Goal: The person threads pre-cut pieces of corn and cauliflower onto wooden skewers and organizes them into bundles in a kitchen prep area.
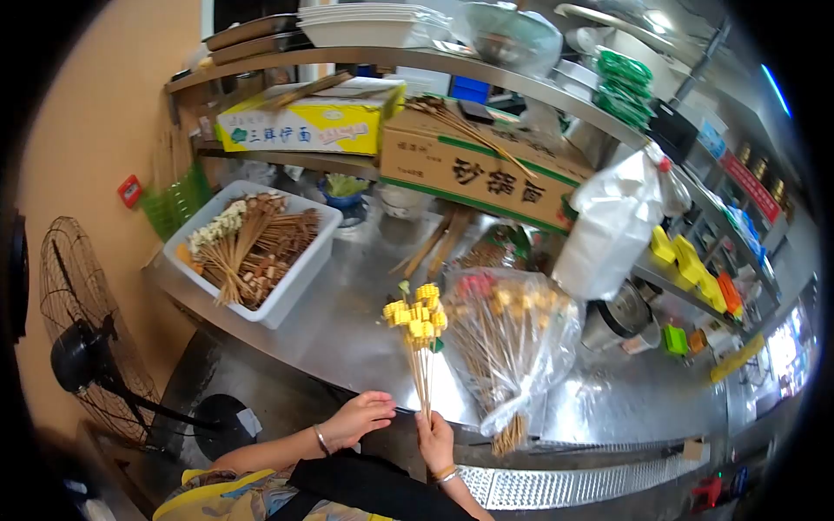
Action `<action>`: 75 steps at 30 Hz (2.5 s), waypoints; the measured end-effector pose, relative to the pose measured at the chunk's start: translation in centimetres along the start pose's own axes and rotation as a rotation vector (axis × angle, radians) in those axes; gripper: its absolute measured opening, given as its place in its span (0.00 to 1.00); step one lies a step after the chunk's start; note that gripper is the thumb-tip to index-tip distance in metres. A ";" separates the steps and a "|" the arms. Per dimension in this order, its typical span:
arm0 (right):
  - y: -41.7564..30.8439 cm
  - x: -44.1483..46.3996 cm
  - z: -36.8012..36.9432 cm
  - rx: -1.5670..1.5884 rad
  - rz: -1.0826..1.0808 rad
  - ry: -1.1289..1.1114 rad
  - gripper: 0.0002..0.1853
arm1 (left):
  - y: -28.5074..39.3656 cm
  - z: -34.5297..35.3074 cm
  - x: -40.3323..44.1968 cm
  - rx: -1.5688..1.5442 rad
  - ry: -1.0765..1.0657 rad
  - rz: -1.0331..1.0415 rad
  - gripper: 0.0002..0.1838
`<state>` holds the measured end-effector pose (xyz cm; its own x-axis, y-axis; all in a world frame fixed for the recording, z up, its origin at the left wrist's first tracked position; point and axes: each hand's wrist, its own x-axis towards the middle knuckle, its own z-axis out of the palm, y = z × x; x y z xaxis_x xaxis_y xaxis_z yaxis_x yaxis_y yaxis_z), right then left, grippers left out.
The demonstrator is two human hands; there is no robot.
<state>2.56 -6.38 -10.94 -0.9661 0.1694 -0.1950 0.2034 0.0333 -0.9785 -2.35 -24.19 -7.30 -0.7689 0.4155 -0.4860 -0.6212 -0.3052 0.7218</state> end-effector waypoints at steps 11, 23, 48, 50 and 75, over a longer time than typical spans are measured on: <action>-2.3 21.8 11.9 0.016 0.038 -0.024 0.11 | 8.7 -16.7 -4.5 0.104 0.189 0.488 0.11; 1.3 38.1 17.8 -0.860 -0.349 0.302 0.18 | 16.7 -23.9 -9.7 -0.010 0.601 0.768 0.09; -19.8 23.4 41.2 -0.367 -0.083 -1.089 0.23 | 28.2 -30.4 0.1 -0.275 0.585 0.557 0.19; -21.7 23.2 40.7 -0.224 0.059 -1.037 0.21 | 27.1 -30.9 0.1 -0.244 0.543 0.654 0.19; -23.4 9.4 20.8 -0.242 -1.050 -0.226 0.27 | 25.4 -9.5 -2.4 0.345 0.164 1.026 0.15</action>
<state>-14.60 -26.09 8.73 -0.6780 -0.2400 0.6948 -0.7347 0.2514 -0.6301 -17.73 -41.09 7.57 -0.9228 -0.0268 0.3842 0.3828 -0.1740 0.9073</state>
